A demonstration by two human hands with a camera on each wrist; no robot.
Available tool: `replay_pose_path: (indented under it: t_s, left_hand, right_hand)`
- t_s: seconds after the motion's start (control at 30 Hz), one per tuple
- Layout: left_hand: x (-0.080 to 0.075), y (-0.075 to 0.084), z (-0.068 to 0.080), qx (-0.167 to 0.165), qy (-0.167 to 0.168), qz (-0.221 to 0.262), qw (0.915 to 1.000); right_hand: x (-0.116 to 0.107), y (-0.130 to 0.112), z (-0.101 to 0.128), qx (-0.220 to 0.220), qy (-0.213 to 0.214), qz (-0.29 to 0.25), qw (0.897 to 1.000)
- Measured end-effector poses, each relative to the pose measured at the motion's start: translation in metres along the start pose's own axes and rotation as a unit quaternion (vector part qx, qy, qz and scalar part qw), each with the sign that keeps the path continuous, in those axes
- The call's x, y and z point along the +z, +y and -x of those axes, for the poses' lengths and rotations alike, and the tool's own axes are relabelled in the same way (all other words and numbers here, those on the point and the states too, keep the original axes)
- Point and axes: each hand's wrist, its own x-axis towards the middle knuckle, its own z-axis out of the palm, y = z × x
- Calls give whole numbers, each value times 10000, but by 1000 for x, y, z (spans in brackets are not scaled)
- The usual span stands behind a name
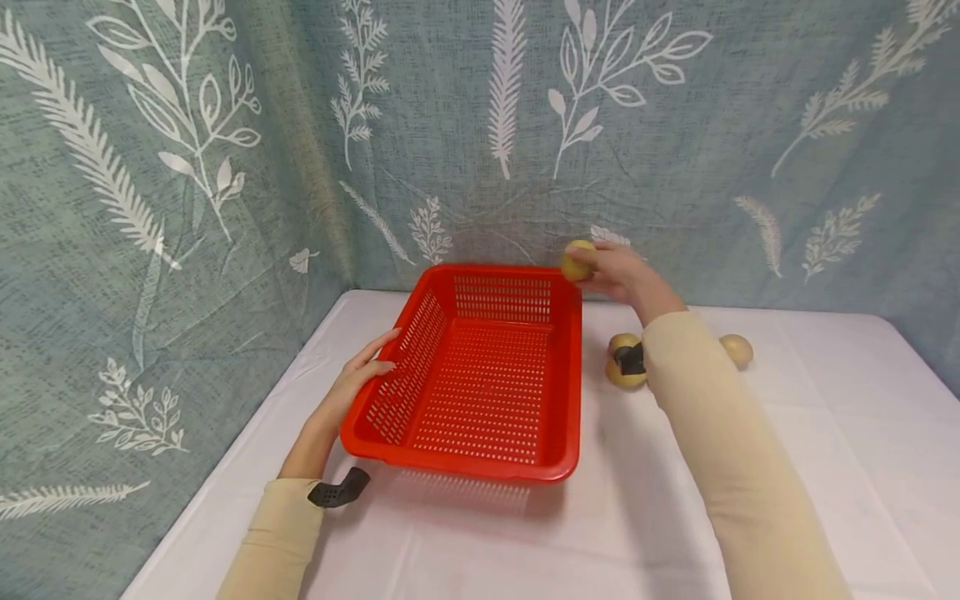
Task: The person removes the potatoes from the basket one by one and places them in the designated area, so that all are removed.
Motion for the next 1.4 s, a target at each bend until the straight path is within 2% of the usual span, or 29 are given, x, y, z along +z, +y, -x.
replay_pose_path:
  t_s: [0.3, 0.77, 1.4]
  left_hand:
    - [2, 1, -1, -58, -34, -2, 10000]
    - [2, 1, 1, 32, -109, 106, 9999]
    - [3, 2, 0, -63, -121, 76, 9999]
  right_hand:
    - [-28, 5, 12, 85, 245, 197, 9995]
    - [-71, 19, 29, 143, 286, 607, 9976]
    - [-133, 45, 55, 479, 475, 647, 9956]
